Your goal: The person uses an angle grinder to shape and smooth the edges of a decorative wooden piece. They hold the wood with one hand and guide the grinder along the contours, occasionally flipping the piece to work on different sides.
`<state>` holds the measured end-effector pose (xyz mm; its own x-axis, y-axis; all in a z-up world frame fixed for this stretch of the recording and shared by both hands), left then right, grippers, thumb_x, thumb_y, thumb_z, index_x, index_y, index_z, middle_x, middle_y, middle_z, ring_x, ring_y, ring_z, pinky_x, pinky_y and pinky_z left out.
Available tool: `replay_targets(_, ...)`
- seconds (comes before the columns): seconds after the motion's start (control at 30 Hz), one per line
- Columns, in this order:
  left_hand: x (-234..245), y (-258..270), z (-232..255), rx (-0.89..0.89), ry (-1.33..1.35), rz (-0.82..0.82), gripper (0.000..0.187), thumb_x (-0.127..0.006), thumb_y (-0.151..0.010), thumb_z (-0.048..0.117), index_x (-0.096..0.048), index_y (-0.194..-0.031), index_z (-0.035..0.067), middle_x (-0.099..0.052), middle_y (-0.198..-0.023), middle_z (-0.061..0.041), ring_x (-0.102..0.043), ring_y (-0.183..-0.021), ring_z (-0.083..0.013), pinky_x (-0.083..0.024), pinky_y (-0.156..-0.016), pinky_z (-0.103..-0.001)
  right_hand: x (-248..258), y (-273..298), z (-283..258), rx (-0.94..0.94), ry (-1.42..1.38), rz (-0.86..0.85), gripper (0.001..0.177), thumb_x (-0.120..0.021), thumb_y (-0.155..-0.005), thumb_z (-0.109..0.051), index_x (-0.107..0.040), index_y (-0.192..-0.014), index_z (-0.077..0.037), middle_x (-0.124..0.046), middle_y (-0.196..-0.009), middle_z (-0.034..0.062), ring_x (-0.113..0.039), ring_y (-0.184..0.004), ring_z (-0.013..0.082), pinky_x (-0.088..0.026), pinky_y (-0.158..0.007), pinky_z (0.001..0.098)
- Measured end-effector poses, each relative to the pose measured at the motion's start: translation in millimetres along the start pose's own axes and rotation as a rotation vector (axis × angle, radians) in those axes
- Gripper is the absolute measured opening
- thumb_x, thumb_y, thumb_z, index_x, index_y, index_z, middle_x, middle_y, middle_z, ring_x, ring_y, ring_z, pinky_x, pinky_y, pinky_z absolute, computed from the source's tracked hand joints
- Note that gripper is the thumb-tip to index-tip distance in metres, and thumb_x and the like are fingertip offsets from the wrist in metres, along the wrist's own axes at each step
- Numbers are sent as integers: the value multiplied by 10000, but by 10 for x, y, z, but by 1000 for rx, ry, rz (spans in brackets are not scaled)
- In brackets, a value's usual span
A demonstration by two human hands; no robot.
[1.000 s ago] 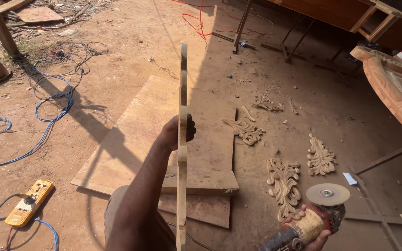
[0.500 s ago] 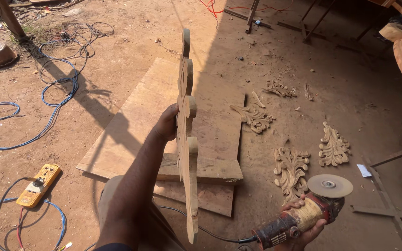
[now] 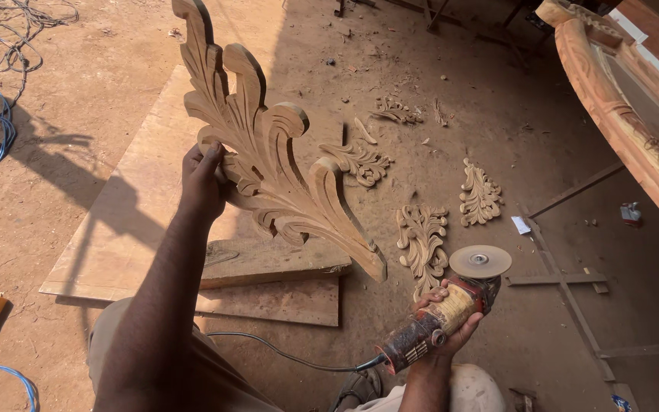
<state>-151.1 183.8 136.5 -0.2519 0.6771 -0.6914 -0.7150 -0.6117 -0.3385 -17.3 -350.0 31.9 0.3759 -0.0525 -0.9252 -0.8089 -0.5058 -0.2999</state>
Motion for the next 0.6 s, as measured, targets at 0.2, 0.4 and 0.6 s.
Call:
replay_targets(0.2,-132,85,40,10,20,61,343,-588,-1049,267,-588,-1217,-32,-707,-1118,-152,-723,-996,-217,-622,-898,-372,-182,179,-44,64,203,108,865,-843,-888,-464,-438,-1491,6,-568,-1206,99,-586,-1124,245,-523,-1011,486)
replay_targets(0.4,-161,109,-71,75,-67,143,320,-607,-1076,302,-596,-1145,-10,-690,-1008,-144,-687,-839,-196,-599,-774,-347,-390,572,20,11,281,194,773,-800,-894,-435,-455,-1429,3,-568,-1160,109,-580,-1074,245,-535,-965,466)
replay_targets(0.6,-184,197,-285,347,40,261,309,-576,-1144,277,-561,-1077,-24,-594,-869,-110,-657,-708,-188,-613,-689,-341,-323,657,226,60,302,282,713,-785,-883,-445,-477,-1337,10,-575,-1124,105,-584,-1038,241,-548,-933,448)
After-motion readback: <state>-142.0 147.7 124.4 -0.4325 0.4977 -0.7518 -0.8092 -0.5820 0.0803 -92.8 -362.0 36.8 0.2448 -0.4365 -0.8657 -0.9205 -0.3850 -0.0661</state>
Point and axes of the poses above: each hand's wrist, its own y-axis away from the middle knuckle, its own x-axis out of the back of the hand, z = x × y, the point moved 1 cm from there along -y, towards the middle knuckle
